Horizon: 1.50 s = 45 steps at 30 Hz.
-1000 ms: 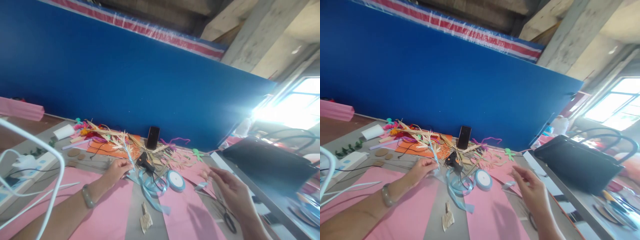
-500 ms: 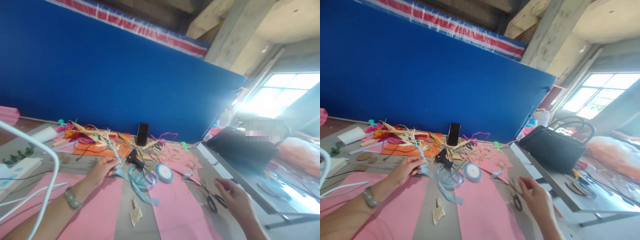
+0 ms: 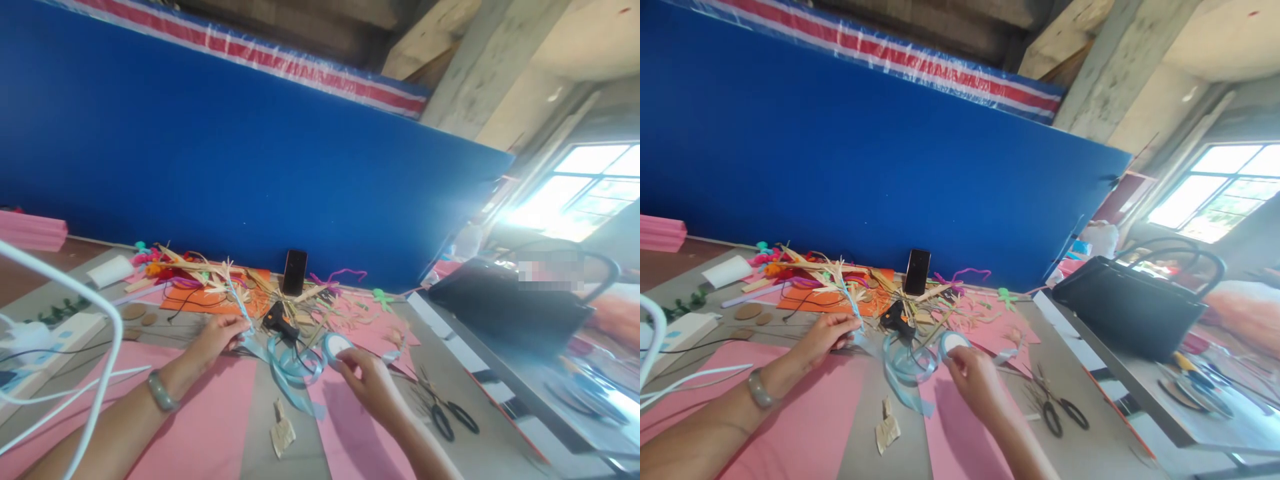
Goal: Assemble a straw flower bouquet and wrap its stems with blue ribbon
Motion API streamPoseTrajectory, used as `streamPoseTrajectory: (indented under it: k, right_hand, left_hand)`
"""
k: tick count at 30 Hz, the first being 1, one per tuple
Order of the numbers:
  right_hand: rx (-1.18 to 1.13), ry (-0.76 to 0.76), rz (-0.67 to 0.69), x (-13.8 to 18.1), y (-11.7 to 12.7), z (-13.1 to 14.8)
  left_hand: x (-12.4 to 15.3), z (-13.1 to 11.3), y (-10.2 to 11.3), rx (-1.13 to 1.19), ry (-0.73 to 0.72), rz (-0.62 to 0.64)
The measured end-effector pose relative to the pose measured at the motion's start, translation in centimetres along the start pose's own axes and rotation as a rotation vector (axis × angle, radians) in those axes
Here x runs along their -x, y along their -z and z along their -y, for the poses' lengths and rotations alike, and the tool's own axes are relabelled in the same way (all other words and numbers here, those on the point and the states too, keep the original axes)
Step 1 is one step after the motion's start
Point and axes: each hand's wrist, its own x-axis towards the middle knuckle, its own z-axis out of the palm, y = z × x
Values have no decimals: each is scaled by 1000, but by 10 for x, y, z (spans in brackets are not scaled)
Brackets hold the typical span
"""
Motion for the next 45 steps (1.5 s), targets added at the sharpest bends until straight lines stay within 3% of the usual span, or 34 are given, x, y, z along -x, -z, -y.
streamPoseTrajectory:
  k: [5, 12, 16, 20, 23, 26, 28, 30, 35, 45]
  right_hand:
    - [243, 205, 15, -47, -39, 46]
    - [394, 138, 86, -105, -82, 74]
    - [382, 75, 84, -115, -88, 74]
    - [333, 45, 62, -109, -74, 66]
    - [170, 28, -10, -98, -65, 59]
    - [-351, -52, -160, -85, -67, 60]
    - [-664, -122, -171, -76, -73, 68]
    - [-857, -158, -99, -69, -79, 80]
    - [-1032, -199, -138, -60, -90, 98]
    - [-1169, -226, -111, -51, -102, 93]
  left_hand:
    - [-4, 5, -2, -43, -12, 45]
    - [-1, 1, -10, -19, -33, 43]
    - [0, -2, -13, -13, -31, 53]
    - [-3, 1, -13, 6, -23, 49]
    - [-4, 4, -13, 18, -23, 49]
    - [1, 1, -16, 9, -40, 76]
    - [6, -1, -20, -25, -69, 92]
    - [10, -4, -25, -54, -90, 81]
    - [17, -4, -31, -63, -92, 55]
    - [22, 7, -35, -122, -81, 83]
